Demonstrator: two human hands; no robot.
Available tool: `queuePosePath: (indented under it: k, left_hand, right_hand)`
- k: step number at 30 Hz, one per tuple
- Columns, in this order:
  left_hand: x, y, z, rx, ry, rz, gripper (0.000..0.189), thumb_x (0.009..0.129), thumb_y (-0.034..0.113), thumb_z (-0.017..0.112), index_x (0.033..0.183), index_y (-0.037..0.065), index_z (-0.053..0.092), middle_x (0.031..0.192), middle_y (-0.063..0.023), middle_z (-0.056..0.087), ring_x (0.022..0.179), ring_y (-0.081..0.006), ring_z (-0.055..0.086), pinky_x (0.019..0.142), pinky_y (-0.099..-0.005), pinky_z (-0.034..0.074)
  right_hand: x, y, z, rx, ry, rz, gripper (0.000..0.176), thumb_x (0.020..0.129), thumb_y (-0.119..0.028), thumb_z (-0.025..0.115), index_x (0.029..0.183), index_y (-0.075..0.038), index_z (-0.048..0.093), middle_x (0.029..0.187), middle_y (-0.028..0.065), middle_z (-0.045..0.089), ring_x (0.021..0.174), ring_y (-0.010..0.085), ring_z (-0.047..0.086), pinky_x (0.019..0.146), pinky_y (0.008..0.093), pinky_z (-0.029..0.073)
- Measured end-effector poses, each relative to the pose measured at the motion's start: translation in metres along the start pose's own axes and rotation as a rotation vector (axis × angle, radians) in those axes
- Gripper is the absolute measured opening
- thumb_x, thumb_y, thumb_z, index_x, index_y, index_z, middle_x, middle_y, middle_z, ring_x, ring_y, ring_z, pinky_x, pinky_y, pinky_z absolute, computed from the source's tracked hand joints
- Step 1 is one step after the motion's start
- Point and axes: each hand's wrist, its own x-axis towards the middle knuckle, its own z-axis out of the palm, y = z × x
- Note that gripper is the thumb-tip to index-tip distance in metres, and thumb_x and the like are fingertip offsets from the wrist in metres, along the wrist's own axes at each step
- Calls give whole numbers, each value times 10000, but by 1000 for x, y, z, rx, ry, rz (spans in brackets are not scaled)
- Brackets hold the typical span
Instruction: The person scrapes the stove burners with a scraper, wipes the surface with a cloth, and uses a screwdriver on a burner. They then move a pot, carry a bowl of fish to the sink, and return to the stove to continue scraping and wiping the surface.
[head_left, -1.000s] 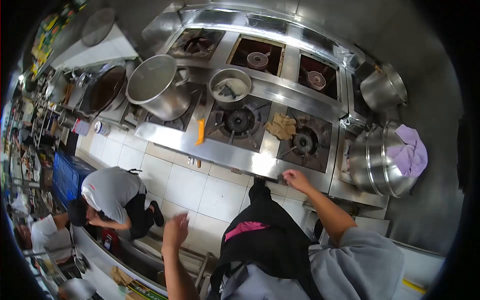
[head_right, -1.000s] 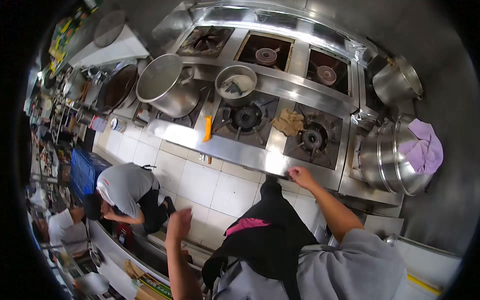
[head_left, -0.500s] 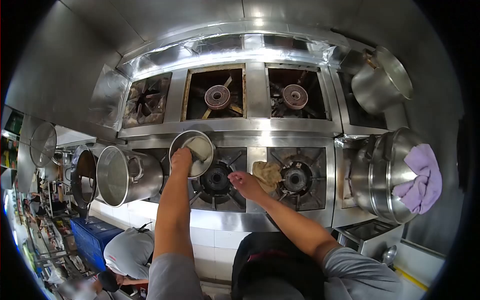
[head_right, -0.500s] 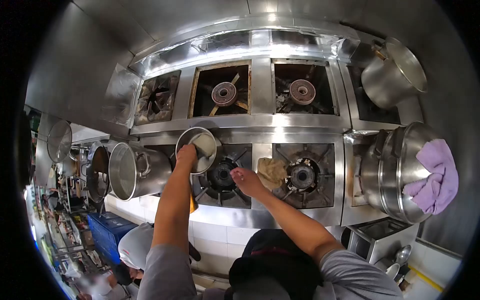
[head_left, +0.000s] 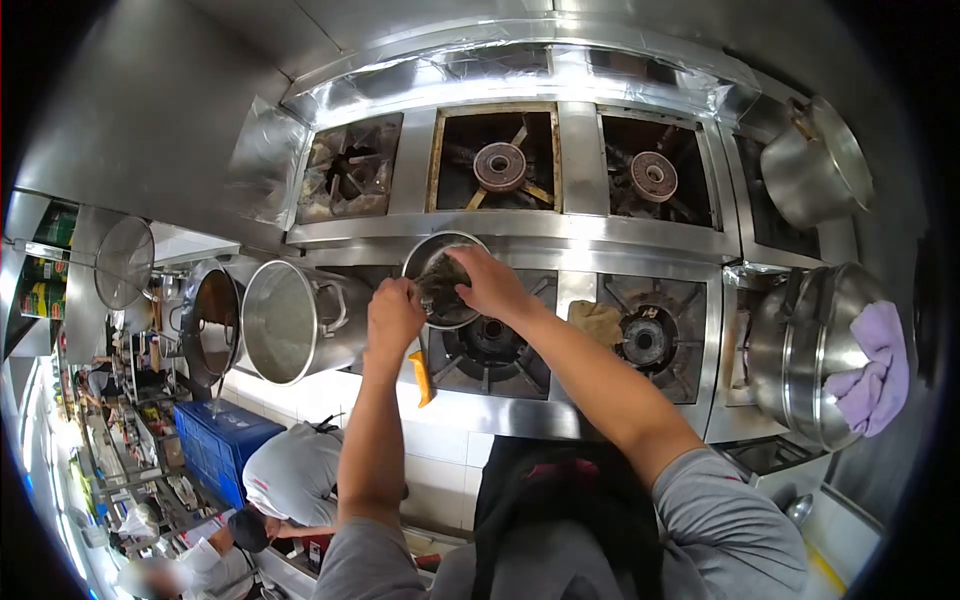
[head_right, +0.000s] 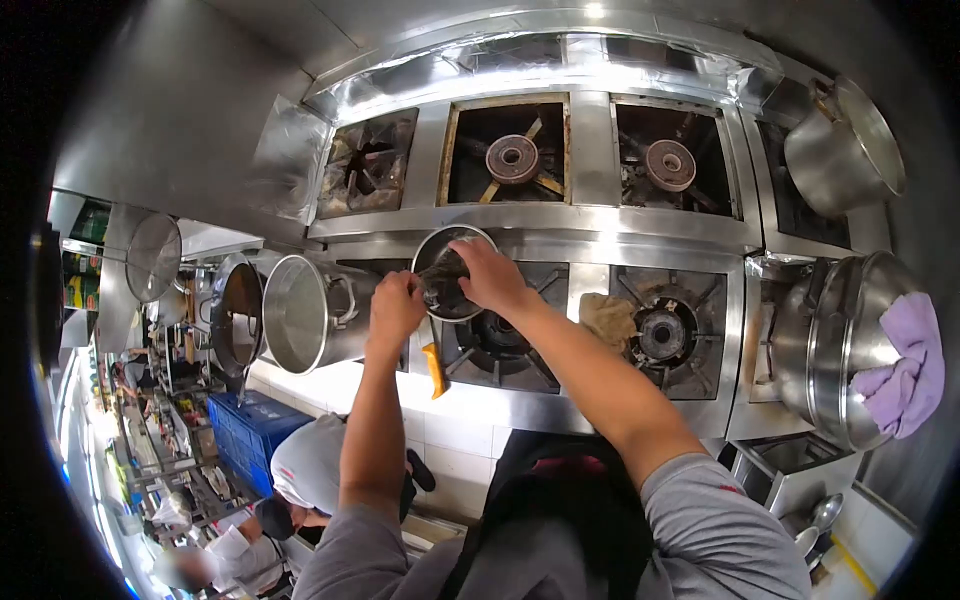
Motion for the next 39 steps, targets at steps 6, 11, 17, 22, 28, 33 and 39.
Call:
queuePosePath:
  k: [6,11,17,22,28,33,39]
  left_hand:
    - [6,-22,30,-344,260,209,240,815,-52,673,1040,33,670,983,-192,630,926,-416,655,790,-481,535]
    - [15,-50,62,-452,88,159,342,904,18,686,1236,29,610,1265,-203,558,1037,-335,671,873,-401,555]
    - [16,-12,89,-1130,40,-314,767,996,273,731,1597,40,316,1528,-239,412,1302,-312,556,1099,-395,467]
    - [34,0,122,-1447,125,-285,858,1010,255,729,1649,44,196,1556,-179,436,1354,-289,501,1155,-388,391]
    - [49,-18,116,-951,331,1,679,1071,258,624,1603,10,282,1485,-187,495,1339,-284,498,1159,-393,366]
    - [41,6,64,-1553,281,-177,628,1077,280,616,1584,54,321,1456,-139,539,1299,-278,545,1128,-396,421]
    - [32,-27,93,-2402,-157,-342,619,1026,552,479,1397,73,602,1384,-130,649,1241,-313,622,1075,-539,465]
  right_hand:
    - [51,14,7,-149,-522,100,736,786,-208,783,1484,-230,552,1365,147,602,1295,355,595,1048,461,523]
    - [56,8,9,-320,-551,277,520,800,-263,759,1311,-184,699,1217,153,726,1160,368,672,980,484,552]
    - [14,3,31,-270,-31,182,322,833,-229,756,1137,-124,771,1104,171,761,964,400,724,845,506,585]
    - [-13,-23,41,-243,-115,320,376,842,-198,754,1197,-78,730,1080,179,753,1011,416,712,862,496,584]
    - [-58,-26,4,-21,166,291,306,878,-149,717,1177,-85,715,1243,165,682,1138,369,669,919,445,566]
    - [-152,22,-57,-429,186,492,318,823,-71,686,1138,-107,719,1212,170,613,1164,391,599,965,489,503]
    - [-204,64,-75,-621,-250,560,399,785,-75,720,1180,-122,689,1298,192,558,1257,456,516,1075,516,429]
